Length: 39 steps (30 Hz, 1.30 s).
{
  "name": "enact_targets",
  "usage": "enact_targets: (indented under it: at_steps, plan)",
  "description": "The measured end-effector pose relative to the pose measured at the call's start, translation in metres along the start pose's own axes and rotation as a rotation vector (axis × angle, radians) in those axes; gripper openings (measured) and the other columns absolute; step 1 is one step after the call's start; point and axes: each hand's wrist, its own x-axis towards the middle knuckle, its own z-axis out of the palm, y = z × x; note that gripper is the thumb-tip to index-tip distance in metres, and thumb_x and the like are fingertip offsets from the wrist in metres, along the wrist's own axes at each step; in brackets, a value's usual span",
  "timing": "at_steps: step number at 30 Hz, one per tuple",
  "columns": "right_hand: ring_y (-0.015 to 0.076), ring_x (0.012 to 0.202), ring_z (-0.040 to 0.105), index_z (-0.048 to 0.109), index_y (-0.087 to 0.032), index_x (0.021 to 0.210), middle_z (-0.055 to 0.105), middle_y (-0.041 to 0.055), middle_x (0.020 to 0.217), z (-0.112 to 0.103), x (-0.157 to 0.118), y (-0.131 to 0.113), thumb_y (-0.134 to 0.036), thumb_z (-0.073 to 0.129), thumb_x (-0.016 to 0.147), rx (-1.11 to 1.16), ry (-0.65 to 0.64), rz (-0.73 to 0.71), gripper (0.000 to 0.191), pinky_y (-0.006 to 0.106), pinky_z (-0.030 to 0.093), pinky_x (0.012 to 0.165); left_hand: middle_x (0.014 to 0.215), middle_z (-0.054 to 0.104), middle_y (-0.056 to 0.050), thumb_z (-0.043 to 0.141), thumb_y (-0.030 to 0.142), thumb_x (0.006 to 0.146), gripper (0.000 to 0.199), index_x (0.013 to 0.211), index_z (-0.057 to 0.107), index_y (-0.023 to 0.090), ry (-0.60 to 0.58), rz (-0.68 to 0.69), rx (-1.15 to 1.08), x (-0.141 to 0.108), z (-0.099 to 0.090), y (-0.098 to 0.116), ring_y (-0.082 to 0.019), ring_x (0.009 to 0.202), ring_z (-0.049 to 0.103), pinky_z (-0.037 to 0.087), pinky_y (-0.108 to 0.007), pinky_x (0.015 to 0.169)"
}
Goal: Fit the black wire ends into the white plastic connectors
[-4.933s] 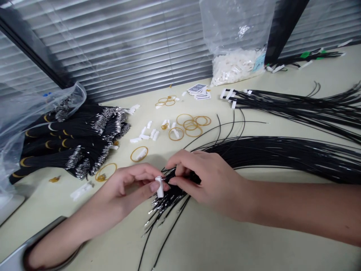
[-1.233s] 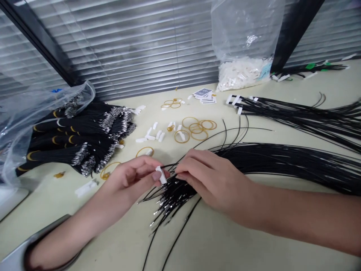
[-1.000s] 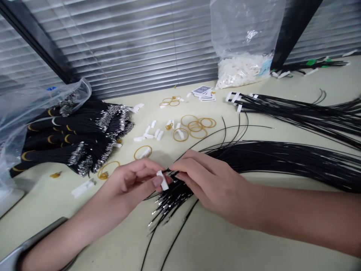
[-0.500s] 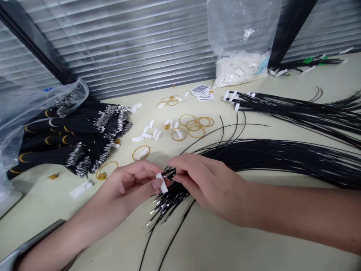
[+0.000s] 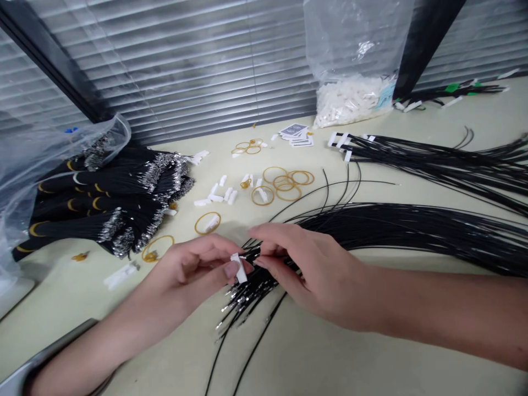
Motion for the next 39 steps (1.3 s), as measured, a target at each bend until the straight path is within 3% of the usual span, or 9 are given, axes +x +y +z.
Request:
enact_targets:
  at_steps: [9,14,18,22,25,32,36,39]
  plan:
    - [0.0060,0.066,0.051,0.038,-0.021,0.119,0.059,-0.0017,0.086,-0.002,-0.001,-0.004,-0.012,0.046,0.089,-0.011,-0.047,0.032,0.033,0.015,0.040,0.062,0.083,0.067,0.002,0.055,0.024,0.089,0.013,0.098,0.064,0.023,-0.010,0.000,-0.006,0.000,0.000,0.000,-0.007,0.074,0.060,0.049,-0.013,0.067]
    - [0.0056,0.070,0.052,0.037,-0.021,0.124,0.060,-0.0021,0.088,-0.002,-0.001,-0.003,-0.014,0.047,0.089,-0.001,-0.079,0.027,0.036,0.015,0.041,0.063,0.081,0.067,0.001,0.055,0.023,0.088,0.010,0.092,0.064,0.021,-0.012,-0.011,-0.014,0.000,0.000,0.001,-0.007,0.072,0.060,0.049,-0.013,0.067]
    - [0.0068,0.088,0.057,0.034,-0.021,0.127,0.061,0.0010,0.106,-0.002,-0.001,-0.002,-0.012,0.046,0.090,0.048,-0.077,-0.018,0.040,0.016,0.044,0.070,0.080,0.067,0.002,0.054,0.022,0.088,0.013,0.096,0.065,0.022,-0.014,0.000,-0.011,-0.001,0.000,0.001,-0.006,0.072,0.060,0.049,-0.012,0.068]
    - [0.0065,0.107,0.052,0.035,-0.016,0.125,0.056,0.0040,0.121,-0.001,-0.002,0.000,-0.011,0.047,0.090,0.064,-0.060,-0.056,0.038,0.014,0.042,0.086,0.083,0.067,0.001,0.055,0.025,0.088,0.014,0.097,0.065,0.021,-0.014,-0.005,0.064,-0.002,0.001,0.001,-0.009,0.076,0.060,0.049,-0.015,0.068]
    - [0.0064,0.103,0.052,0.038,-0.016,0.122,0.058,0.0043,0.113,-0.002,-0.002,-0.001,-0.013,0.044,0.092,0.030,-0.099,-0.057,0.031,0.014,0.041,0.087,0.087,0.066,0.000,0.054,0.028,0.089,0.015,0.094,0.065,0.020,-0.030,-0.013,0.140,-0.002,0.003,0.001,-0.012,0.080,0.060,0.048,-0.018,0.069]
    - [0.0102,0.079,0.050,0.044,-0.014,0.117,0.056,0.0039,0.088,-0.002,0.000,0.000,-0.011,0.042,0.090,0.001,-0.161,-0.086,0.027,0.020,0.045,0.071,0.078,0.063,-0.001,0.048,0.031,0.090,0.020,0.089,0.062,0.017,-0.043,-0.023,0.217,-0.002,0.012,0.006,-0.014,0.075,0.056,0.045,-0.022,0.063]
    - [0.0129,0.067,0.046,0.056,-0.008,0.102,0.054,0.0045,0.074,-0.003,0.006,-0.002,-0.007,0.039,0.088,-0.260,-0.082,-0.211,0.022,0.025,0.042,0.061,0.070,0.059,0.000,0.051,0.031,0.087,0.017,0.080,0.059,0.018,0.034,0.017,0.213,0.000,0.010,0.008,-0.012,0.064,0.053,0.043,-0.020,0.055]
    - [0.0170,0.073,0.048,0.060,-0.010,0.088,0.059,0.0091,0.083,-0.009,0.011,-0.010,-0.008,0.043,0.087,-0.453,-0.047,-0.280,0.017,0.031,0.042,0.065,0.070,0.059,0.000,0.054,0.031,0.086,0.013,0.083,0.058,0.018,0.107,0.011,0.115,0.002,0.005,0.005,-0.011,0.066,0.055,0.044,-0.018,0.058]
